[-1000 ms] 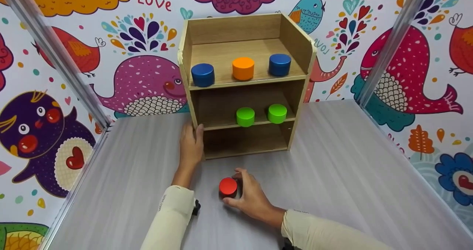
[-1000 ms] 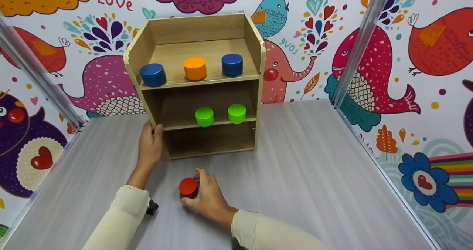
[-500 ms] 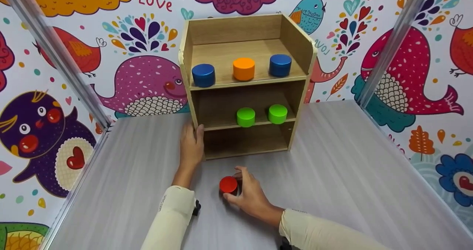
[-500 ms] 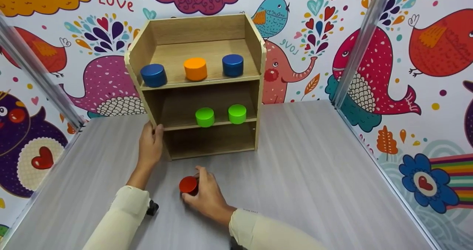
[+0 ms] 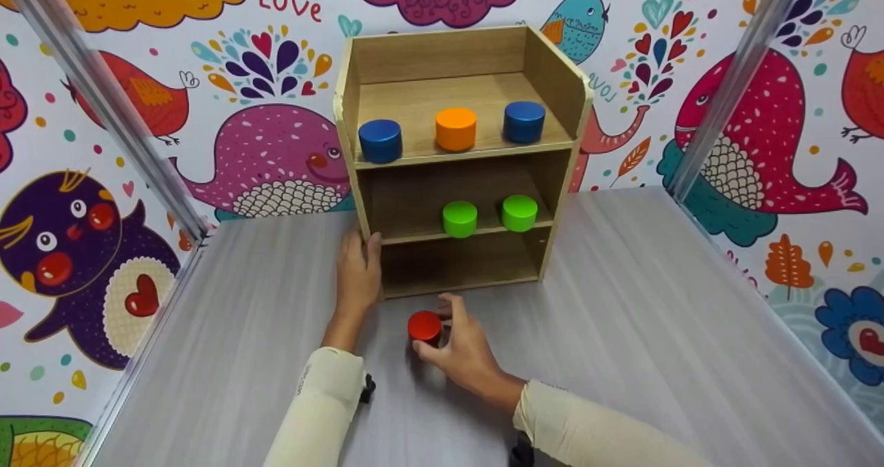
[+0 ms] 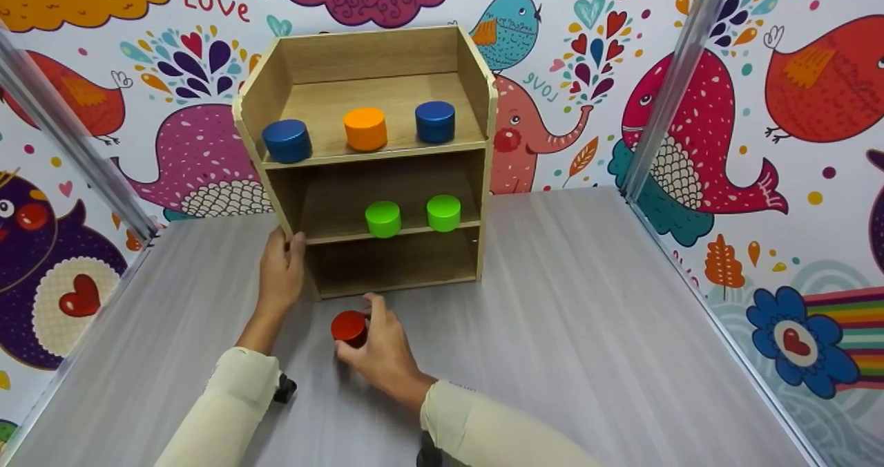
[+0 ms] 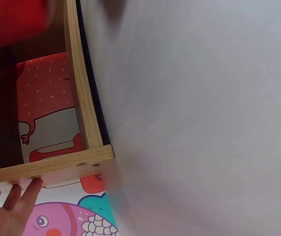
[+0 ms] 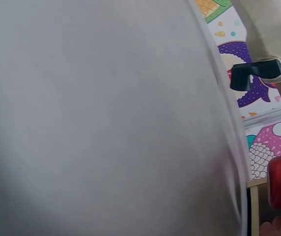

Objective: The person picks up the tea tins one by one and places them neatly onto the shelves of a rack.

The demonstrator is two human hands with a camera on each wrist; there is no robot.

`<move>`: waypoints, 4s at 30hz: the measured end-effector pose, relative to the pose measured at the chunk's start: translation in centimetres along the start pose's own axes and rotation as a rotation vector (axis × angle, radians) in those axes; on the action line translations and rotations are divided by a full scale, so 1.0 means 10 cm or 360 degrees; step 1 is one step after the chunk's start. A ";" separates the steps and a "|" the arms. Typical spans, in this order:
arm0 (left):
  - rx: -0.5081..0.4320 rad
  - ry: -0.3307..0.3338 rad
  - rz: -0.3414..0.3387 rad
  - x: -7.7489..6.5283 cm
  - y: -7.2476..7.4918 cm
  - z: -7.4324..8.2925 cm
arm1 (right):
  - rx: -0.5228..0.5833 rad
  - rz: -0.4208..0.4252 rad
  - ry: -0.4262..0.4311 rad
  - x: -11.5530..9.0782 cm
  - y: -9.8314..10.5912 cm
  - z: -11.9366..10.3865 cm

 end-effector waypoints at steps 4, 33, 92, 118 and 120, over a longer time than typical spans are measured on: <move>0.0001 0.0024 -0.0011 0.00 0.00 -0.01 | 0.0048 0.0034 0.0000 0.04 0.04 -0.04; 0.0005 -0.0022 0.0007 0.01 0.01 0.02 | 0.0118 0.0316 0.0118 0.37 0.33 -0.56; 0.0008 0.0022 -0.0035 0.00 0.01 -0.02 | -0.0050 0.0436 0.0104 0.98 0.32 -1.09; 0.0007 -0.0018 -0.0016 -0.01 0.01 -0.03 | -0.0180 0.0406 0.0073 1.07 0.24 -1.12; 0.0006 -0.0024 -0.0013 -0.01 0.01 -0.03 | -0.0181 0.0402 0.0067 1.07 0.24 -1.12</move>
Point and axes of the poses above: each hand's wrist, its own x-axis towards the middle knuckle, its own y-axis out of the back of the hand, z = x × y, the point moved 7 cm from there along x, towards the middle knuckle, and after that the axes turned 9 degrees about -y, right-handed, at the moved point
